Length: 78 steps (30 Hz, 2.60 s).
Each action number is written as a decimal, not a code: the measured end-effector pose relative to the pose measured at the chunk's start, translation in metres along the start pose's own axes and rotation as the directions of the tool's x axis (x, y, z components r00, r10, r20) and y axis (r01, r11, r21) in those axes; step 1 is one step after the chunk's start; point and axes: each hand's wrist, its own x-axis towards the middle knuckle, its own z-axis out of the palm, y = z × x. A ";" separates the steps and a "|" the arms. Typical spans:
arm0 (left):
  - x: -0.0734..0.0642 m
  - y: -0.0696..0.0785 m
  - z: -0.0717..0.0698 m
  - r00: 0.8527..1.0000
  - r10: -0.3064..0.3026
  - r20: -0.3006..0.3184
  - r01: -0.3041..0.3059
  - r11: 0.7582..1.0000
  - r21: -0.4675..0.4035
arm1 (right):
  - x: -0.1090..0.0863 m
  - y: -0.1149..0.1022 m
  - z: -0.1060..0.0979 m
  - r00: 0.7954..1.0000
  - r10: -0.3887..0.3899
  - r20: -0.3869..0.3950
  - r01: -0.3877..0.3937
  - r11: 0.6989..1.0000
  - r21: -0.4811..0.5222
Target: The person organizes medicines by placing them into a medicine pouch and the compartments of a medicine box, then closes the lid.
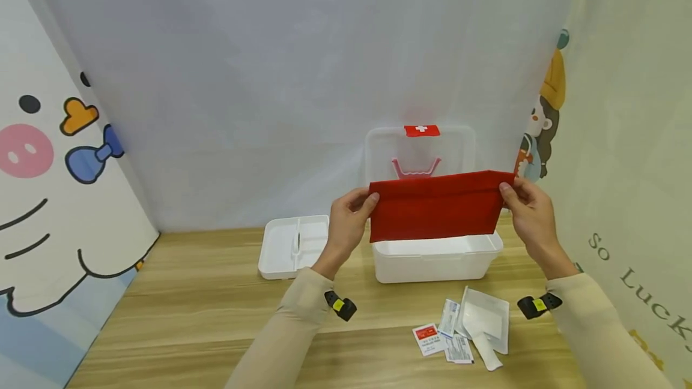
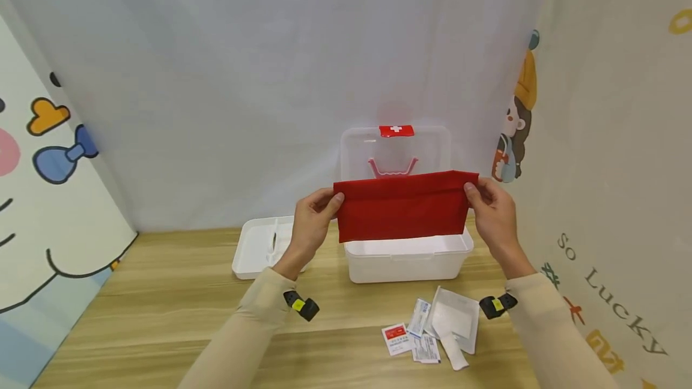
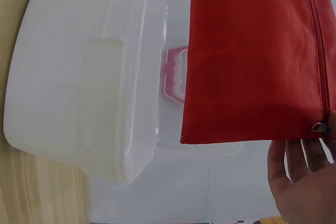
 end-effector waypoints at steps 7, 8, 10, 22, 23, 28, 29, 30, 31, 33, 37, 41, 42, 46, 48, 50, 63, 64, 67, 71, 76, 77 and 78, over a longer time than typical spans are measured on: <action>0.003 -0.024 0.009 1.000 -0.026 0.018 0.025 0.999 0.031 | 0.002 0.021 -0.002 0.999 0.045 0.018 -0.044 0.997 -0.064; 0.003 -0.026 0.010 0.999 -0.034 0.024 0.033 0.999 0.038 | 0.002 0.022 -0.002 0.999 0.051 0.017 -0.050 0.996 -0.069; 0.003 -0.031 0.012 0.998 -0.052 0.034 0.049 0.997 0.061 | 0.003 0.026 -0.003 0.998 0.066 0.016 -0.065 0.995 -0.082; -0.001 -0.050 0.015 0.992 -0.114 0.045 0.109 0.989 0.098 | -0.002 0.048 0.000 0.989 0.139 0.053 -0.125 0.968 -0.216; -0.001 -0.051 0.015 0.993 -0.111 0.043 0.106 0.988 0.109 | -0.003 0.049 0.001 0.989 0.135 0.054 -0.120 0.967 -0.224; -0.001 -0.059 0.013 0.995 -0.087 0.043 0.078 0.981 0.176 | -0.007 0.053 0.005 0.993 0.109 0.050 -0.091 0.959 -0.270; -0.001 -0.061 0.013 0.996 -0.080 0.046 0.069 0.979 0.193 | -0.008 0.055 0.006 0.994 0.099 0.051 -0.081 0.954 -0.288; -0.002 -0.063 0.012 0.996 -0.074 0.050 0.063 0.977 0.206 | -0.009 0.057 0.007 0.995 0.087 0.053 -0.067 0.949 -0.309; -0.002 -0.064 0.012 0.996 -0.065 0.053 0.052 0.974 0.221 | -0.010 0.058 0.007 0.995 0.074 0.059 -0.051 0.942 -0.331; -0.003 -0.068 0.011 0.997 -0.045 0.057 0.030 0.970 0.240 | -0.011 0.062 0.009 0.996 0.046 0.070 -0.017 0.930 -0.368; -0.004 -0.072 0.009 0.997 0.018 0.079 -0.039 0.960 0.278 | -0.013 0.068 0.010 0.997 0.002 0.071 0.028 0.909 -0.417; -0.003 -0.073 0.007 0.991 0.072 0.113 -0.107 0.932 0.345 | -0.013 0.073 0.012 0.998 0.001 0.059 0.025 0.896 -0.443; -0.003 -0.074 0.007 0.989 0.082 0.122 -0.121 0.923 0.365 | -0.014 0.074 0.013 0.998 0.004 0.058 0.022 0.895 -0.446; -0.003 -0.074 0.007 0.981 0.103 0.163 -0.163 0.896 0.413 | -0.014 0.077 0.015 0.998 0.009 0.055 0.018 0.887 -0.462; -0.002 -0.074 0.007 0.978 0.107 0.180 -0.175 0.889 0.424 | -0.014 0.078 0.016 0.999 0.003 0.052 0.022 0.879 -0.476; -0.003 -0.074 0.008 0.975 0.111 0.193 -0.186 0.882 0.434 | -0.015 0.079 0.016 0.999 -0.005 0.050 0.029 0.870 -0.492; -0.005 -0.077 0.011 0.959 0.206 0.197 -0.283 0.778 0.561 | -0.010 0.084 0.021 0.999 0.007 0.046 0.020 0.838 -0.546; -0.005 -0.077 0.011 0.961 0.202 0.189 -0.276 0.764 0.583 | -0.010 0.084 0.021 0.999 0.006 0.050 0.022 0.835 -0.549; -0.006 -0.077 0.009 0.968 0.182 0.172 -0.250 0.729 0.638 | -0.008 0.084 0.022 0.998 0.011 0.069 0.029 0.832 -0.554; -0.006 -0.077 0.007 0.975 0.154 0.161 -0.223 0.709 0.669 | -0.005 0.086 0.025 0.994 0.013 0.106 0.050 0.824 -0.564; -0.007 -0.080 0.006 0.978 0.140 0.157 -0.209 0.715 0.667 | -0.003 0.088 0.028 0.988 0.028 0.149 0.065 0.810 -0.583; -0.007 -0.080 0.005 0.979 0.136 0.155 -0.205 0.717 0.666 | -0.003 0.088 0.029 0.987 0.035 0.154 0.062 0.810 -0.584; -0.007 -0.081 0.005 0.980 0.131 0.151 -0.199 0.721 0.663 | -0.003 0.087 0.029 0.986 0.045 0.158 0.057 0.809 -0.585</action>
